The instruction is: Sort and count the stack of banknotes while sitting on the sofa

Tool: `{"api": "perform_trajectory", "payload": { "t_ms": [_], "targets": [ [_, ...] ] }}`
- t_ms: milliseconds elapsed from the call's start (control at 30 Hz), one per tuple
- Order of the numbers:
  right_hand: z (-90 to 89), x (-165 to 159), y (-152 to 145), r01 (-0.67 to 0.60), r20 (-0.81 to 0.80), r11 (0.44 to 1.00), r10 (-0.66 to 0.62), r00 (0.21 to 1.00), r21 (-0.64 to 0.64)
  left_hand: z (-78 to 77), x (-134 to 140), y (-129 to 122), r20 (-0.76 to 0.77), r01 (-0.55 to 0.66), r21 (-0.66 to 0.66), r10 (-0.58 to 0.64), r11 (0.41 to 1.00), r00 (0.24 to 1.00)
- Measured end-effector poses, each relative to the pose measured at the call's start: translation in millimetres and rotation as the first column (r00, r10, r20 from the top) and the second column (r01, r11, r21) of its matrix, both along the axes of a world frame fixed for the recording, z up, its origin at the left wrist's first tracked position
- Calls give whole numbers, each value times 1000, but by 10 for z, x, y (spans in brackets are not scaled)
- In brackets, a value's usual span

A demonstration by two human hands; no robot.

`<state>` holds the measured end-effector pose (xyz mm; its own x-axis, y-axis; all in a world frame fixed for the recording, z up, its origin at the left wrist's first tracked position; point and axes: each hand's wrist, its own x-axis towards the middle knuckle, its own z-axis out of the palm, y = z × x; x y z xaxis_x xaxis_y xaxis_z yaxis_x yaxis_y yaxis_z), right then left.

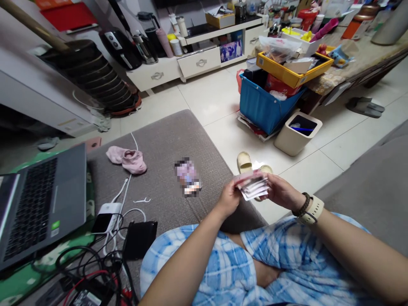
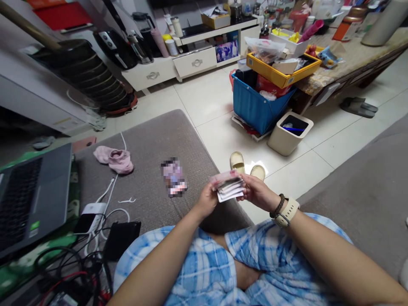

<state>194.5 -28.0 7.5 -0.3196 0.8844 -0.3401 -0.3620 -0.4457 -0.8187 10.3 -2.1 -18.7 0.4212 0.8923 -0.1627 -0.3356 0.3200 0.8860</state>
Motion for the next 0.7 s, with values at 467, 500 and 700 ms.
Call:
{"api": "perform_trajectory", "payload": {
  "t_ms": [467, 500, 700],
  "targets": [
    [-339, -216, -74, 111, 418, 967, -202, 886, 231, -154, 113, -215, -298, 140, -212, -201, 967, 933],
    [-363, -232, -84, 134, 368, 978, -186, 911, 162, -156, 92, -211, -406, 153, -131, -194, 979, 893],
    [-321, -281, -109, 88, 74, 979, -75, 994, -182, -140, -26, -100, -583, 67, 246, 93, 967, 807]
  ]
}}
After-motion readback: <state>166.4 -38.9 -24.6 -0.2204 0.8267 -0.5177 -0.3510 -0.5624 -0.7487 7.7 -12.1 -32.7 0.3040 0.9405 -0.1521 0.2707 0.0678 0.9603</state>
